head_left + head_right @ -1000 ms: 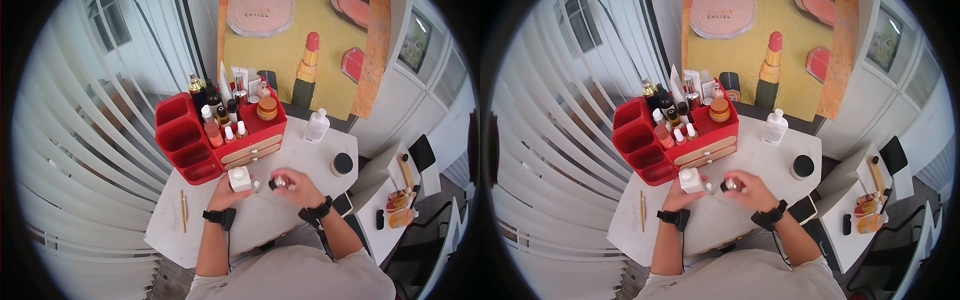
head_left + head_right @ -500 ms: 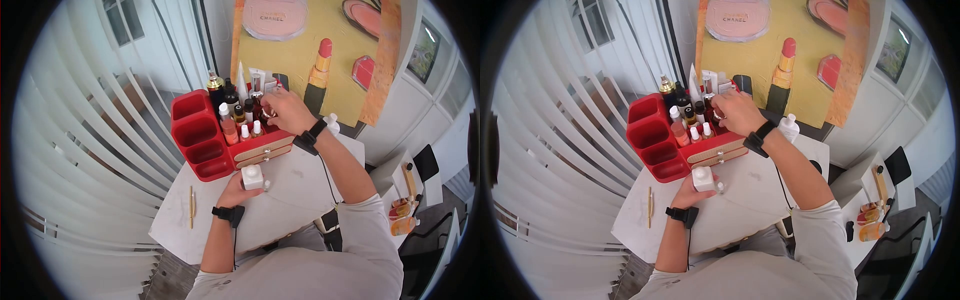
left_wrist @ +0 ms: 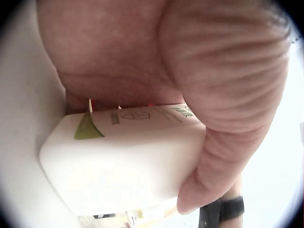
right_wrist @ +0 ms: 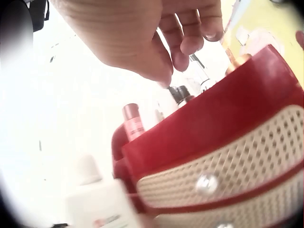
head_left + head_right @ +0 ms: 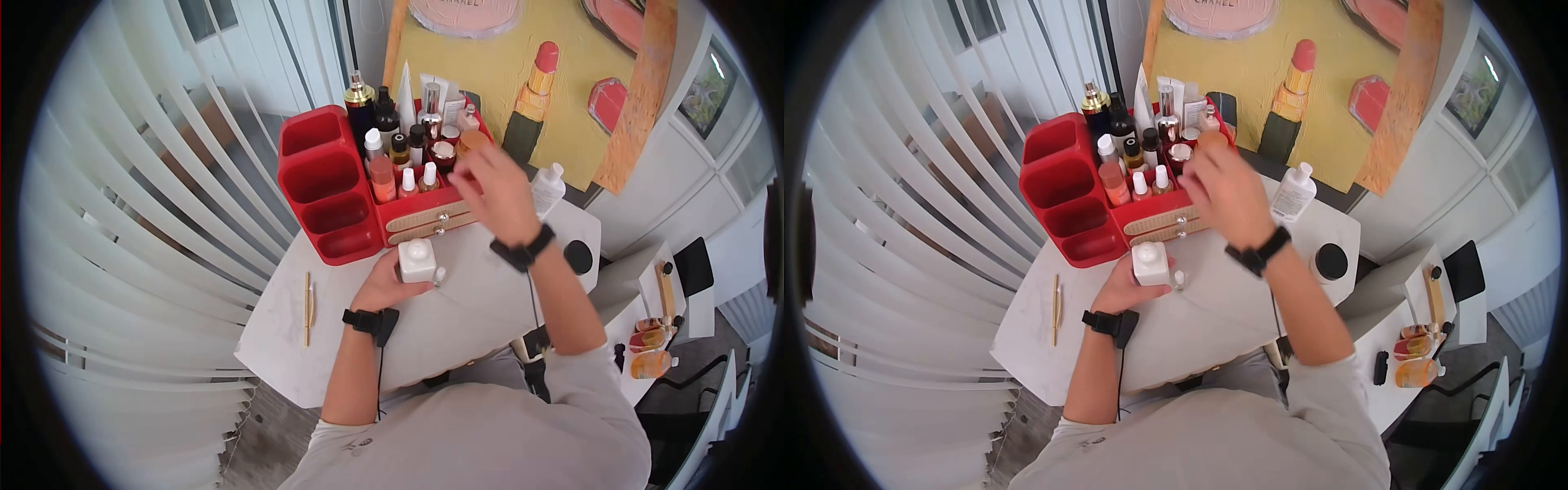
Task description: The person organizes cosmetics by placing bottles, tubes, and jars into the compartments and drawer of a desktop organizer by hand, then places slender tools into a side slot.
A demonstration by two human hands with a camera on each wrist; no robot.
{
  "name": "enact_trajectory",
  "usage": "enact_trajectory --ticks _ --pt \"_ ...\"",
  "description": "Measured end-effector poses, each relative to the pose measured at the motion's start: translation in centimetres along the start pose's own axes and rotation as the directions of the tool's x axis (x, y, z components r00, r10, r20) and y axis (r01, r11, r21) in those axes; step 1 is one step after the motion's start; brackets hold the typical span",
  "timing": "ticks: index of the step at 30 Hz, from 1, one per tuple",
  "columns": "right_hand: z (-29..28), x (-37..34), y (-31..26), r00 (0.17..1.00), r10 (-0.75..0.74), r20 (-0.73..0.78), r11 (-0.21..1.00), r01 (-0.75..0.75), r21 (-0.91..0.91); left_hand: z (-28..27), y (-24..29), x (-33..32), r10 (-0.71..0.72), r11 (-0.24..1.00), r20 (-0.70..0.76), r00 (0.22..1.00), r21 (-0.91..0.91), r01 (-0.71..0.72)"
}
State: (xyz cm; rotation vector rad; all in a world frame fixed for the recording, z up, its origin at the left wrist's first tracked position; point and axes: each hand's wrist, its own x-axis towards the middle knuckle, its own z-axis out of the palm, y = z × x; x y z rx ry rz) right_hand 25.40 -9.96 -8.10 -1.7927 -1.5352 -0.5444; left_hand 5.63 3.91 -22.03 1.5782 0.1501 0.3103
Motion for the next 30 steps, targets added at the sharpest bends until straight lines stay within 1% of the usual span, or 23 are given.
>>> enact_trajectory --ticks 1,2,3,4,5,6,8,11,12,14,16,17,18,20,21,23,24,26,27,28,29,30 --pt "0.1 -2.2 -0.8 0.994 0.089 0.062 0.993 -0.093 0.072 0.1 0.2 -0.1 0.0 1.0 0.0 1.0 -0.006 0.0" --pt "0.2 -4.4 -1.4 0.978 0.106 0.177 0.986 -0.126 0.107 0.3 0.5 -0.2 -0.016 0.998 -0.009 1.0 -0.056 0.015" --pt "0.7 -6.7 -2.1 0.975 0.095 0.199 0.968 -0.137 0.209 0.4 0.6 -0.1 -0.025 0.994 -0.016 1.0 -0.103 0.024" --pt "1.1 -8.6 -2.6 0.924 0.156 0.349 0.913 -0.269 0.305 0.3 0.6 0.1 -0.013 0.995 -0.015 1.0 -0.103 0.011" --pt "1.6 -10.2 -2.9 0.847 0.192 0.496 0.834 -0.407 0.372 0.2 0.5 0.1 -0.011 0.998 -0.011 1.0 -0.065 0.011" --pt "2.2 -11.3 -3.4 0.85 0.191 0.49 0.839 -0.401 0.368 0.2 0.4 0.0 -0.012 1.0 -0.005 1.0 -0.026 0.012" --pt "3.5 -12.6 -3.9 0.848 0.216 0.484 0.754 -0.46 0.469 0.1 0.3 0.0 0.001 1.0 0.016 1.0 -0.019 -0.001" --pt "4.5 -13.7 -2.0 0.85 0.213 0.481 0.784 -0.443 0.435 0.4 0.8 -0.1 -0.003 1.0 0.023 1.0 -0.024 0.003" --pt "4.3 -14.0 -1.4 0.854 0.218 0.473 0.784 -0.441 0.436 0.4 0.9 -0.1 -0.007 1.0 0.015 1.0 -0.019 0.007" --pt "2.6 -12.6 -0.8 0.884 0.256 0.391 0.787 -0.426 0.446 0.3 1.0 -0.1 -0.009 1.0 0.011 1.0 -0.01 0.01" --pt "0.5 -10.4 0.1 0.927 0.327 0.185 0.767 -0.375 0.521 0.4 0.7 -0.1 -0.012 1.0 -0.011 1.0 0.009 0.012" --pt "-0.4 -8.9 0.4 0.922 0.384 0.045 0.784 -0.351 0.513 0.4 0.5 -0.1 -0.013 1.0 -0.006 1.0 0.008 0.013" --pt "-1.1 -7.4 0.8 0.897 0.43 -0.098 0.801 -0.33 0.5 0.3 0.4 -0.1 -0.009 1.0 -0.007 1.0 0.027 0.009" --pt "-1.4 -4.8 2.1 0.83 0.505 -0.236 0.719 -0.253 0.647 0.3 0.2 0.0 -0.003 0.999 -0.001 1.0 0.05 0.003" --pt "-1.4 -3.9 3.2 0.827 0.507 -0.242 0.72 -0.251 0.647 0.3 0.1 0.0 -0.003 0.999 0.002 1.0 0.039 0.003" --pt "-1.1 -2.6 5.8 0.853 0.513 -0.09 0.685 -0.345 0.641 0.2 0.4 -0.1 0.001 0.999 0.002 1.0 0.035 -0.001" --pt "-1.0 -2.4 6.6 0.855 0.51 -0.095 0.685 -0.337 0.646 0.4 0.8 -0.1 -0.019 1.0 -0.001 1.0 0.013 0.019" --pt "-1.1 -1.3 6.6 0.877 0.48 -0.007 0.808 -0.44 0.392 0.5 1.1 -0.2 -0.035 0.999 -0.01 0.999 -0.002 0.035" --pt "-1.4 -1.4 6.3 0.887 0.461 -0.017 0.85 -0.436 0.296 0.5 0.9 -0.1 -0.041 0.999 -0.011 0.999 -0.009 0.041" --pt "-0.9 -1.5 6.3 0.89 0.455 -0.018 0.853 -0.43 0.296 0.5 0.9 -0.1 -0.049 0.999 -0.01 0.999 -0.018 0.049" --pt "-0.2 -1.8 6.7 0.939 0.332 -0.087 0.934 -0.314 0.169 0.5 0.9 -0.1 -0.045 0.999 -0.013 0.999 -0.019 0.045" --pt "0.2 -2.1 6.9 0.971 0.197 -0.137 0.98 -0.195 0.029 0.6 1.1 -0.1 -0.051 0.999 -0.01 0.999 -0.021 0.05"
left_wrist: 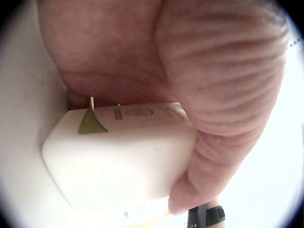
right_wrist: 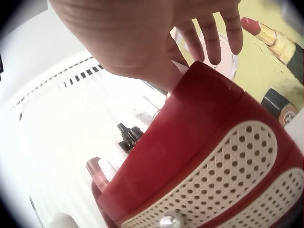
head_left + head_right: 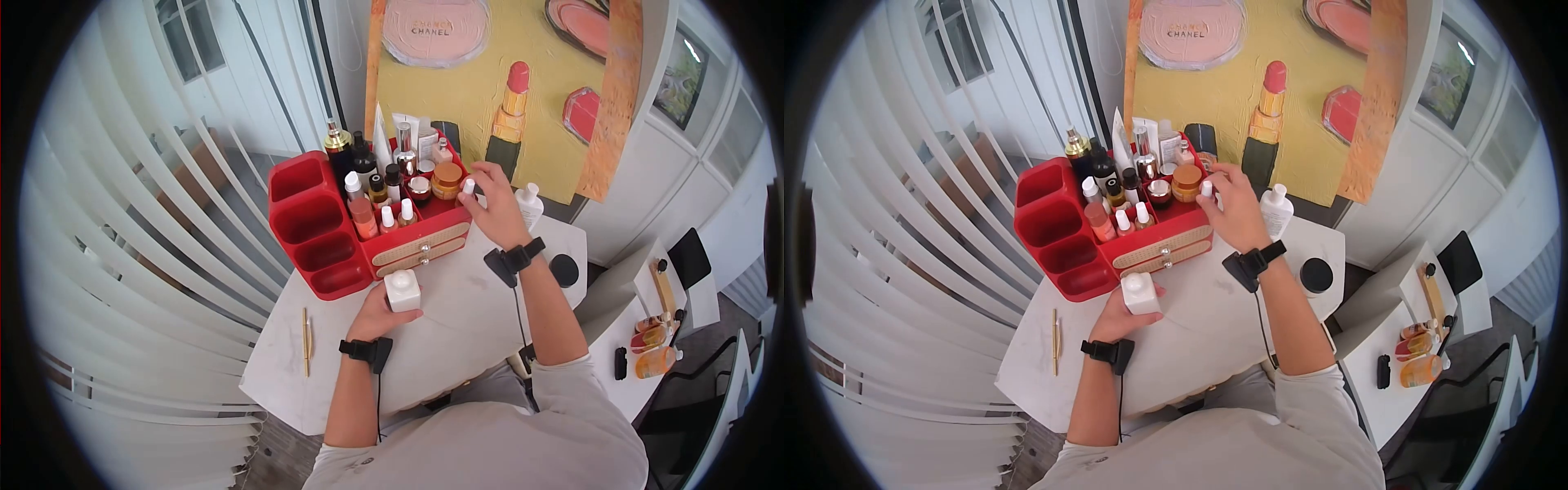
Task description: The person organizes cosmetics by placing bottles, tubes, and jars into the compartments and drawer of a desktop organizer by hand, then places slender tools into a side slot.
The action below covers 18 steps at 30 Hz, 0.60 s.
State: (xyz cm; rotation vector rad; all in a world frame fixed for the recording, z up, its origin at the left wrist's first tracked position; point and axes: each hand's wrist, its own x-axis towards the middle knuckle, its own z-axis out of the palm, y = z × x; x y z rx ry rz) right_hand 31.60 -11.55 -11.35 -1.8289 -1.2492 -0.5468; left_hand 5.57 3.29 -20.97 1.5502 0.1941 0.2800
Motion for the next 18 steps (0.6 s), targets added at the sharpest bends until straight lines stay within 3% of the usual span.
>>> enact_trajectory --ticks 1,5,7,8,10,11,13,14,16,17,18 --pt "0.2 -0.3 0.0 0.995 0.087 0.05 0.99 -0.092 0.107 0.0 0.0 0.0 -0.007 1.0 0.004 1.0 -0.001 0.007" --pt "-0.2 -0.9 -0.4 0.996 0.046 -0.076 0.992 -0.036 0.123 -0.1 -0.1 0.0 -0.001 1.0 0.012 1.0 0.001 0.001" --pt "-2.4 -1.5 -0.5 0.947 0.064 -0.314 0.998 -0.062 0.017 0.0 0.0 -0.1 -0.001 1.0 0.0 1.0 0.001 0.001" --pt "-2.9 -2.0 0.5 0.95 0.061 -0.307 0.998 -0.059 0.017 0.0 0.0 -0.1 -0.001 1.0 -0.005 1.0 -0.005 0.001" --pt "-3.7 -3.5 3.9 0.854 0.169 -0.492 0.961 -0.254 -0.111 0.0 0.0 -0.1 0.004 1.0 -0.004 1.0 0.023 -0.004" --pt "-3.7 -4.4 5.9 0.856 0.165 -0.49 0.961 -0.252 -0.116 -0.1 -0.2 -0.1 0.007 1.0 -0.002 1.0 0.017 -0.007" --pt "-2.9 -6.4 9.6 0.79 0.578 -0.202 0.813 -0.539 0.219 -0.3 -0.8 0.2 0.033 0.999 0.012 0.999 0.033 -0.033" --pt "-2.7 -7.1 10.1 0.793 0.575 -0.202 0.816 -0.536 0.217 -0.2 -0.8 0.1 0.036 0.999 0.01 0.999 0.031 -0.036" --pt "-2.2 -8.7 10.4 0.735 0.675 0.061 0.67 -0.646 0.365 -0.3 -0.8 0.1 0.024 0.999 -0.005 1.0 0.039 -0.024" --pt "-2.1 -9.0 9.7 0.74 0.67 0.067 0.673 -0.643 0.366 -0.4 -0.8 0.1 0.026 0.999 -0.014 1.0 0.038 -0.026" --pt "-2.0 -9.7 8.8 0.754 0.632 0.178 0.647 -0.641 0.413 -0.4 -0.9 0.1 0.026 0.998 -0.009 1.0 0.053 -0.026"
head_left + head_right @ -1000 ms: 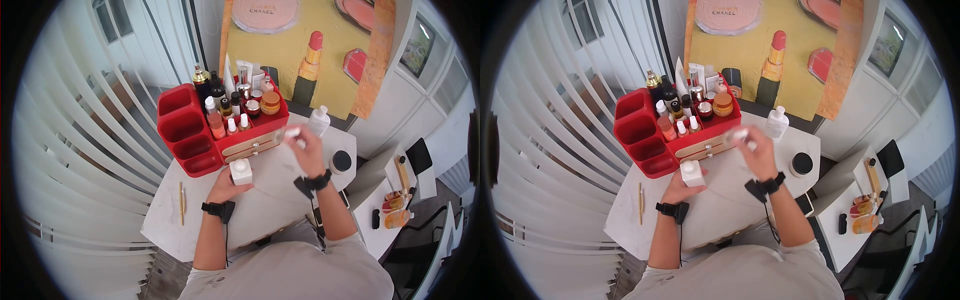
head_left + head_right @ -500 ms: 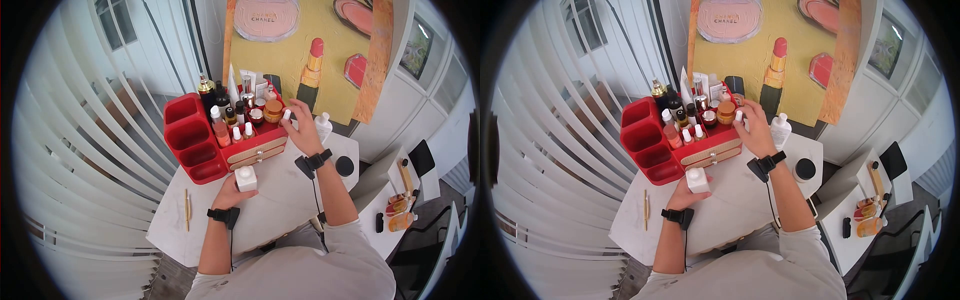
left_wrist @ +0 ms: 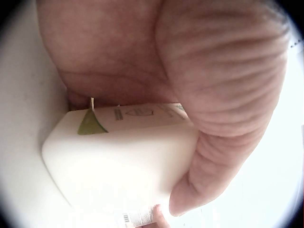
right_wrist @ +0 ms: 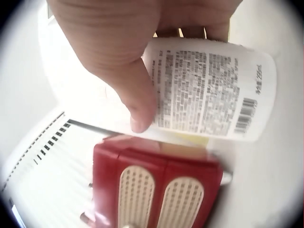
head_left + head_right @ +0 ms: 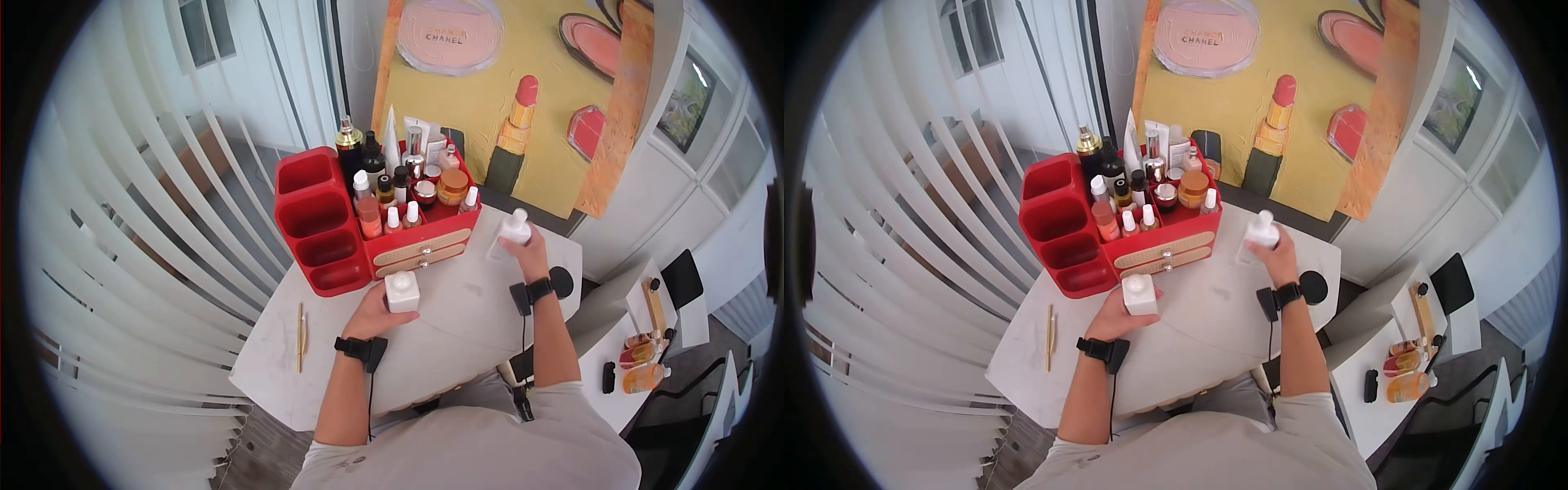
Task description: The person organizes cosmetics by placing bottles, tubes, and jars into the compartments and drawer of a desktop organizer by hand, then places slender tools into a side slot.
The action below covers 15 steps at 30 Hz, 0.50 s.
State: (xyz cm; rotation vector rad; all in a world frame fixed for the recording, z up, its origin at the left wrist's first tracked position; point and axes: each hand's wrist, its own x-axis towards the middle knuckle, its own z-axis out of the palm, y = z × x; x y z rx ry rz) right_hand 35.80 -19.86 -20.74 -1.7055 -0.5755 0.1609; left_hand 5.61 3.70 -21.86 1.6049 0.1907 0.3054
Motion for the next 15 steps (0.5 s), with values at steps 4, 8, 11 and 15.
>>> enact_trajectory --ticks 4,8,11,15 --pt "1.9 -5.0 -4.2 0.921 -0.054 0.385 0.999 0.049 0.024 0.0 -0.2 0.0 0.009 1.0 -0.001 1.0 0.02 -0.009" --pt "3.1 -7.5 -8.3 0.817 -0.115 0.565 0.993 0.112 0.039 0.0 -0.1 0.0 0.004 1.0 0.003 1.0 -0.005 -0.004" --pt "3.5 -7.3 -12.5 0.872 -0.223 0.436 0.968 0.143 0.207 0.0 -0.1 -0.1 -0.005 1.0 -0.001 1.0 0.008 0.005" --pt "5.3 -2.8 -16.0 0.888 -0.46 -0.002 0.83 0.431 0.354 -0.2 -0.4 0.2 0.019 0.999 0.023 1.0 0.05 -0.02"
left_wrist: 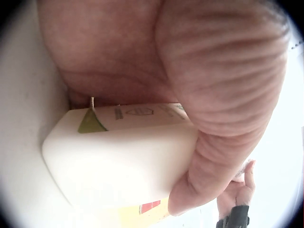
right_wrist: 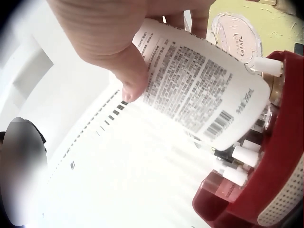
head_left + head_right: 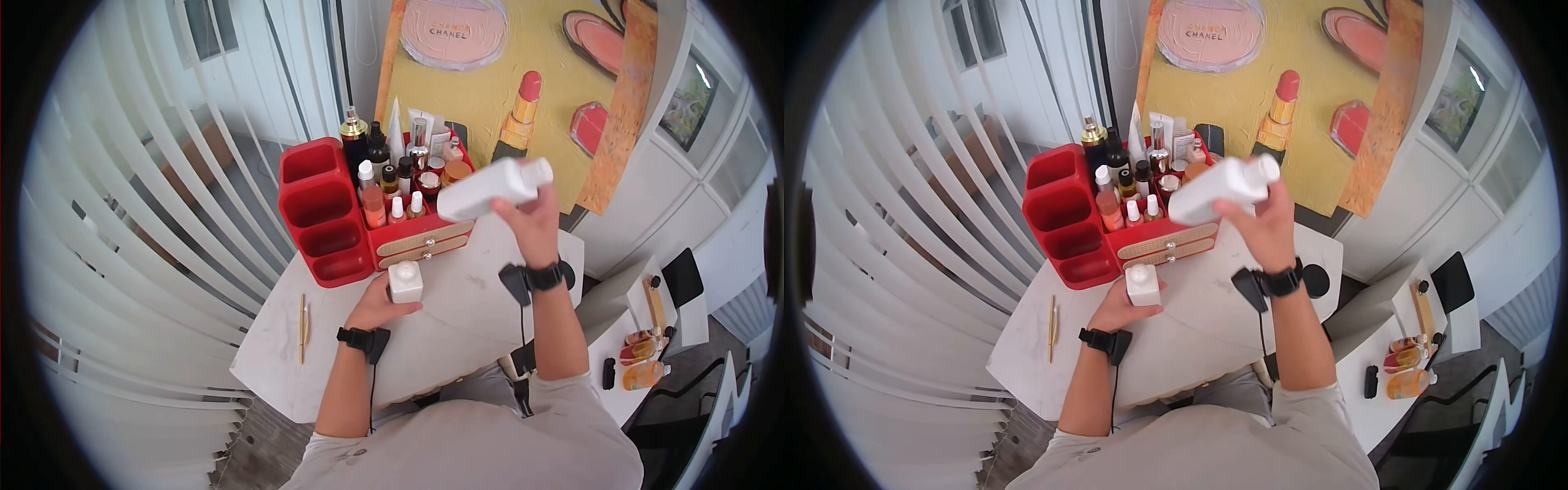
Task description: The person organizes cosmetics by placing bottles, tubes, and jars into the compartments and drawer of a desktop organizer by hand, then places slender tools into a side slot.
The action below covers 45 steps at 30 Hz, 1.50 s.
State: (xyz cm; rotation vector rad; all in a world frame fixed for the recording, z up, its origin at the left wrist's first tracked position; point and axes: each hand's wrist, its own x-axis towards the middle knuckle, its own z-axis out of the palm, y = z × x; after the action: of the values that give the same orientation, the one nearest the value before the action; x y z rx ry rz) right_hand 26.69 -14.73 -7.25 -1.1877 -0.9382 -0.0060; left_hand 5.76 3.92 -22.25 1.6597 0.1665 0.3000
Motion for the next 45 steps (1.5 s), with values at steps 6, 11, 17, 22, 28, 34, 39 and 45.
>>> enact_trajectory --ticks 6,11,17,22,28,34,39,45 --pt "2.0 4.6 1.2 0.979 -0.076 0.189 0.976 0.112 -0.188 0.1 0.0 -0.2 -0.01 1.0 -0.034 0.999 0.0 0.01" --pt "2.4 5.5 3.0 0.966 0.027 0.255 0.952 0.053 -0.302 -0.1 0.3 0.0 -0.009 1.0 -0.014 1.0 -0.017 0.008" --pt "2.7 4.9 4.1 0.964 0.059 0.258 0.927 0.043 -0.372 -0.2 0.3 -0.4 -0.046 0.999 -0.016 0.999 -0.022 0.045" --pt "0.9 -1.0 5.6 0.973 -0.16 -0.167 0.917 0.083 -0.391 -0.5 -0.4 -0.2 0.06 0.997 -0.048 0.997 -0.042 -0.062" --pt "2.5 -10.2 9.8 0.901 0.321 0.291 0.899 -0.193 -0.393 -1.5 2.4 -1.3 0.202 0.944 -0.069 0.977 -0.251 -0.213" --pt "2.9 -9.3 11.2 0.887 0.321 0.332 0.923 -0.214 -0.32 -1.9 2.3 -1.7 0.313 0.843 -0.156 0.937 -0.408 -0.35" --pt "3.1 -9.0 12.3 0.869 0.356 0.342 0.928 -0.285 -0.241 -2.4 2.9 -2.4 0.311 0.881 -0.183 0.932 -0.312 -0.355" --pt "1.8 -11.4 8.1 0.829 0.428 0.36 0.892 -0.324 -0.315 -1.8 6.0 -3.5 0.307 0.916 -0.266 0.914 -0.179 -0.36"
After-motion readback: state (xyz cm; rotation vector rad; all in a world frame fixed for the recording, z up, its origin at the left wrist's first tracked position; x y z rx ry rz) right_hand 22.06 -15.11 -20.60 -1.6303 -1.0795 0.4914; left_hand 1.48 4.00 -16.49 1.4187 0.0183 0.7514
